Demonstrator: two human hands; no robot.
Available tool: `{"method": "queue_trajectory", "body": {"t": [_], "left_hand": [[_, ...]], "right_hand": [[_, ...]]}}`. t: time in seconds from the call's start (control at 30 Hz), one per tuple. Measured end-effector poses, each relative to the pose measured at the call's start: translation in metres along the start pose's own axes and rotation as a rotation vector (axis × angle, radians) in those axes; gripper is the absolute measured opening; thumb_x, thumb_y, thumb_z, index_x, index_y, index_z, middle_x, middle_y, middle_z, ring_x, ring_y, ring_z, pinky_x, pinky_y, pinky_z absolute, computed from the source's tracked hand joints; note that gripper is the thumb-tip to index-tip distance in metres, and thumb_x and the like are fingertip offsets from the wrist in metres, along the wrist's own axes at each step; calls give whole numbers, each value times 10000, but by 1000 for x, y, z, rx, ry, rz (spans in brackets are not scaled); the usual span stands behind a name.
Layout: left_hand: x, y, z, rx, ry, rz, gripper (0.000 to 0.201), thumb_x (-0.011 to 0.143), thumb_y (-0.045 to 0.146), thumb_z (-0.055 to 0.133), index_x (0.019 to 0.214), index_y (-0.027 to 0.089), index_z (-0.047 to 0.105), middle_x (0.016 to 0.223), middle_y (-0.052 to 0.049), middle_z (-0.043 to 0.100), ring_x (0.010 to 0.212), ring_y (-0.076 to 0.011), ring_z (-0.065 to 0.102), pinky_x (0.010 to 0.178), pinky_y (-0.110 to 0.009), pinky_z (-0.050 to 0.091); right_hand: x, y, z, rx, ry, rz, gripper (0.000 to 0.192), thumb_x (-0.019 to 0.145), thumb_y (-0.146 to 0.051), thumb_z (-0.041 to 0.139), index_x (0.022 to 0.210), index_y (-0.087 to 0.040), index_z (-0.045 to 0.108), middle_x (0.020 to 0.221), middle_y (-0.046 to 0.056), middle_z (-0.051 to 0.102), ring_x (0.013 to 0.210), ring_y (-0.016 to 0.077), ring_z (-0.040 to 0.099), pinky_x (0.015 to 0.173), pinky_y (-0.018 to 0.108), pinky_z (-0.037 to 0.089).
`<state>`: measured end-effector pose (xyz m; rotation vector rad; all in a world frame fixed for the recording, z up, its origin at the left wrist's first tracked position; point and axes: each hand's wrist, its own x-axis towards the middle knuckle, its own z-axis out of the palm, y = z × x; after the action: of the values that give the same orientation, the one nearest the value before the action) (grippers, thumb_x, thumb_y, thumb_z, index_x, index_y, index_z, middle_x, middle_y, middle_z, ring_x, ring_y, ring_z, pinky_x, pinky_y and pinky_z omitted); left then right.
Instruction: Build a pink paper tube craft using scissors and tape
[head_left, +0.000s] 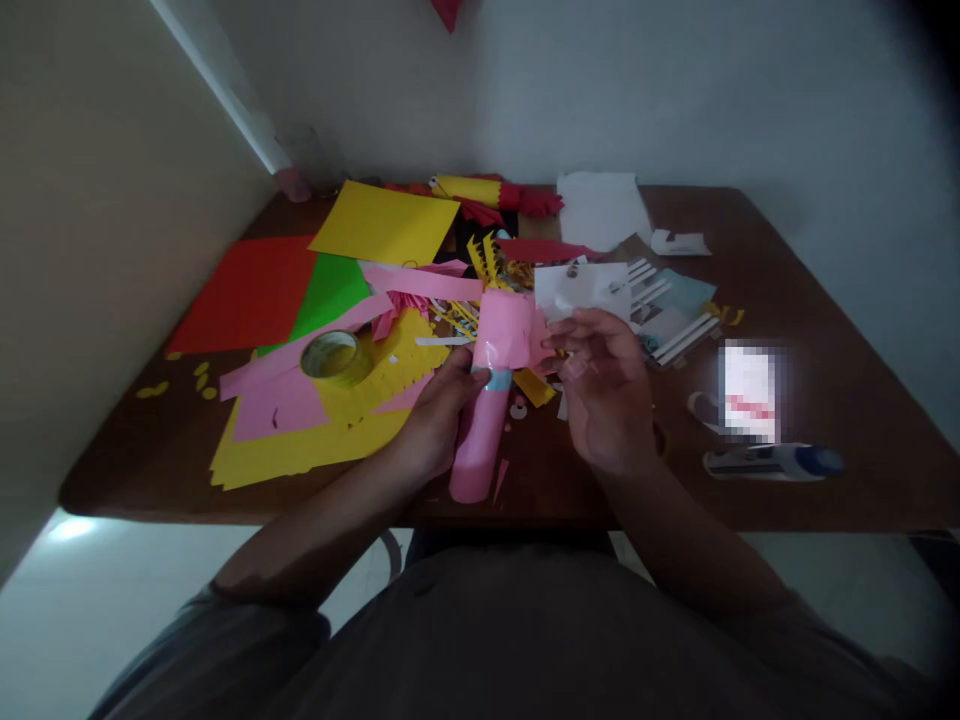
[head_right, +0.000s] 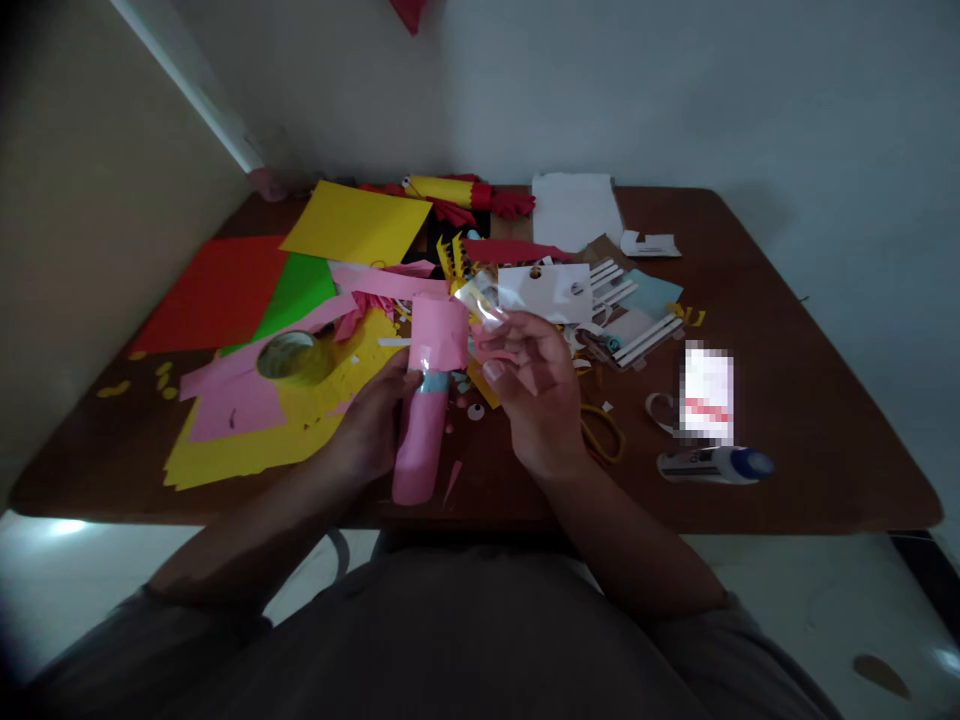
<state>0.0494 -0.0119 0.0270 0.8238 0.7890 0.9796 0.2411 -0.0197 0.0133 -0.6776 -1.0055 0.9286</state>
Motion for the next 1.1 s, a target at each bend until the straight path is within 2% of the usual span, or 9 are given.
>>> {"method": "queue_trajectory", "body": {"t": [0.13, 0.33, 0.43, 0.5, 0.63, 0.77, 0.9, 1.0, 1.1], "left_hand": [[-2, 3, 0, -26, -30, -130, 444, 899, 452, 863, 1216, 202, 679, 955, -53, 819, 756, -226, 801, 622, -319, 676], [-5, -2, -4, 11, -132, -285, 579, 856, 436, 867, 1357, 191, 710, 957, -63, 821, 664, -205, 758, 576, -311, 664], [-6, -5, -8, 49, -216, -344, 544, 888, 435, 824, 1352, 170, 719, 921, -82, 823, 654, -213, 751, 554, -300, 652], [-7, -7, -11, 73, -270, -370, 550, 903, 429, 815, 1377, 169, 712, 919, -86, 826, 631, -210, 741, 541, -303, 655], [-7, -11, -13, 46, -304, -416, 628, 927, 462, 828, 1468, 187, 666, 942, -81, 823, 665, -214, 758, 563, -312, 676], [-10, -9, -11, 39, -319, -421, 702, 904, 585, 902, 1444, 193, 684, 950, -83, 810, 679, -217, 757, 568, -312, 667], [-16, 0, -4, 131, -349, -323, 787, 865, 827, 918, 1311, 199, 757, 946, -75, 790, 670, -188, 726, 571, -288, 635], [-20, 6, 1, 172, -350, -281, 729, 870, 791, 947, 1256, 205, 751, 898, -46, 768, 685, -174, 729, 610, -273, 625], [-19, 7, 0, 204, -340, -259, 651, 886, 714, 975, 1210, 207, 726, 892, -34, 763, 681, -168, 733, 614, -263, 605]], "right_hand": [[2, 4, -4, 3, -98, -30, 859, 1004, -379, 940, 1725, -514, 494, 1652, 37, 724, 1519, 288, 705, 1224, 562, 667], [8, 9, -10, 60, -187, 23, 795, 1072, -485, 853, 1761, -483, 457, 1652, 50, 751, 1610, 298, 672, 1385, 631, 533], [9, 6, -9, 65, -230, 0, 775, 1092, -488, 830, 1768, -455, 452, 1539, 64, 818, 1493, 305, 758, 1277, 593, 632], [6, 2, -7, 41, -250, -11, 773, 1085, -508, 837, 1759, -437, 465, 1447, 74, 851, 1325, 311, 833, 1074, 540, 735], [0, -5, -3, -86, -198, -51, 746, 1028, -501, 906, 1680, -410, 556, 1198, 41, 866, 1026, 278, 849, 823, 446, 743], [-4, -7, 0, -187, -138, -80, 762, 1000, -598, 915, 1648, -421, 556, 1140, 36, 853, 962, 276, 820, 807, 445, 721], [-4, -7, 0, -221, -154, -103, 781, 989, -567, 926, 1652, -423, 539, 1135, 35, 850, 935, 276, 813, 796, 453, 702], [-2, -8, 0, -219, -172, -106, 770, 1001, -525, 915, 1660, -417, 531, 1174, 46, 836, 1019, 299, 819, 859, 492, 708], [0, -8, 0, -271, -130, -116, 796, 968, -569, 937, 1641, -414, 541, 1245, 76, 814, 1151, 333, 790, 1044, 559, 688]]}}
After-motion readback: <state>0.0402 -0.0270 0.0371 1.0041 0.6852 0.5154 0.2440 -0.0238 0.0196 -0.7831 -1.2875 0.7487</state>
